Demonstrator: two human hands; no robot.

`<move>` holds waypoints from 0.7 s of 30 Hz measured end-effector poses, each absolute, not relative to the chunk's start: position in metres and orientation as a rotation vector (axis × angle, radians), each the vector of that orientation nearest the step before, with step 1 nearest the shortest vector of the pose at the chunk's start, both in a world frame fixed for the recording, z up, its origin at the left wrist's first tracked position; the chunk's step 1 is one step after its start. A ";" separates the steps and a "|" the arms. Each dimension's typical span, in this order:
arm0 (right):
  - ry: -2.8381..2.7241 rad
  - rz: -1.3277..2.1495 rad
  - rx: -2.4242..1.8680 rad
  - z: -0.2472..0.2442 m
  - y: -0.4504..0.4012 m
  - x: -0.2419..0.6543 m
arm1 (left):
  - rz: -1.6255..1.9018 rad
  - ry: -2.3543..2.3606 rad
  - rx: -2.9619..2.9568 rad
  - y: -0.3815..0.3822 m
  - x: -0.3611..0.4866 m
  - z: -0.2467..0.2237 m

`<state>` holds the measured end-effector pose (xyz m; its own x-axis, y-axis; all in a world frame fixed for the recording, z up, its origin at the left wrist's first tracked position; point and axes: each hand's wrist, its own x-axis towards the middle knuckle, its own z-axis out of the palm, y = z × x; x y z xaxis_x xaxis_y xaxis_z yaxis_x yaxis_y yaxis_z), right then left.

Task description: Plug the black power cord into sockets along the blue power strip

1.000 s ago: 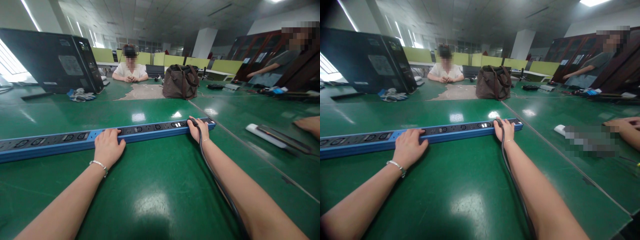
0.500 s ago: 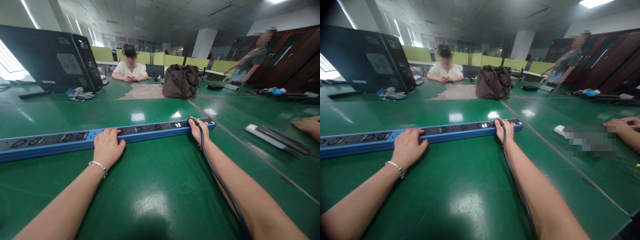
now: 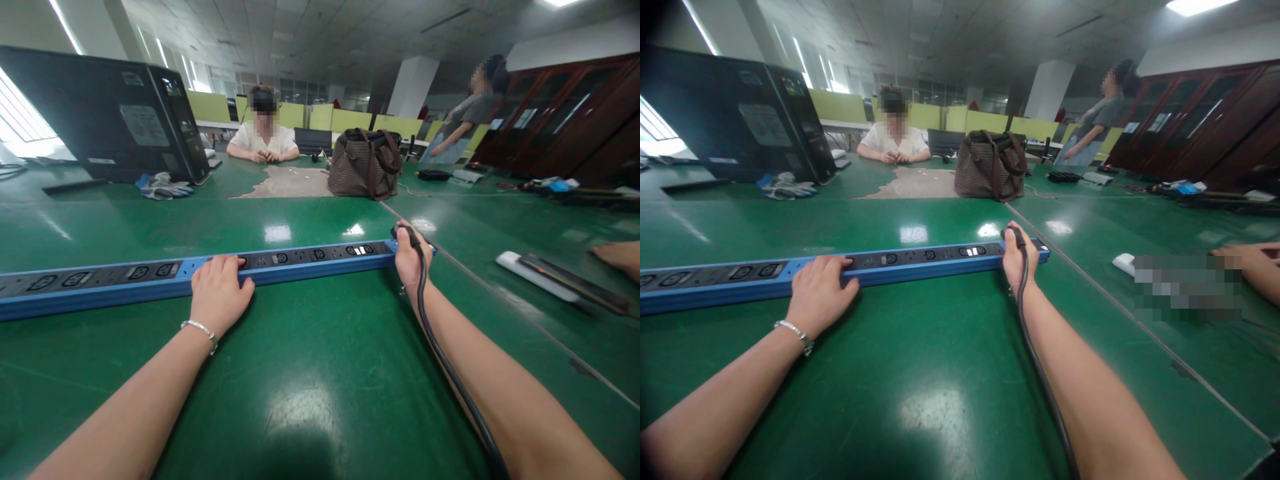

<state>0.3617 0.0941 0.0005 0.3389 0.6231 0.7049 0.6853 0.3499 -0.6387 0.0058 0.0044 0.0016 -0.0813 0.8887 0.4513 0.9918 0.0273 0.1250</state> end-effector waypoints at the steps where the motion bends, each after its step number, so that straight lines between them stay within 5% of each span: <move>1: -1.319 -0.063 -1.240 0.005 0.091 0.358 | -0.601 -2.057 -1.941 0.004 0.006 0.002; 8: -1.620 0.278 -1.245 0.009 0.072 0.303 | -0.610 -2.049 -1.937 0.005 0.005 0.001; 21: -1.671 0.076 -1.615 0.008 0.070 0.255 | -0.624 -2.036 -1.953 0.004 0.005 0.001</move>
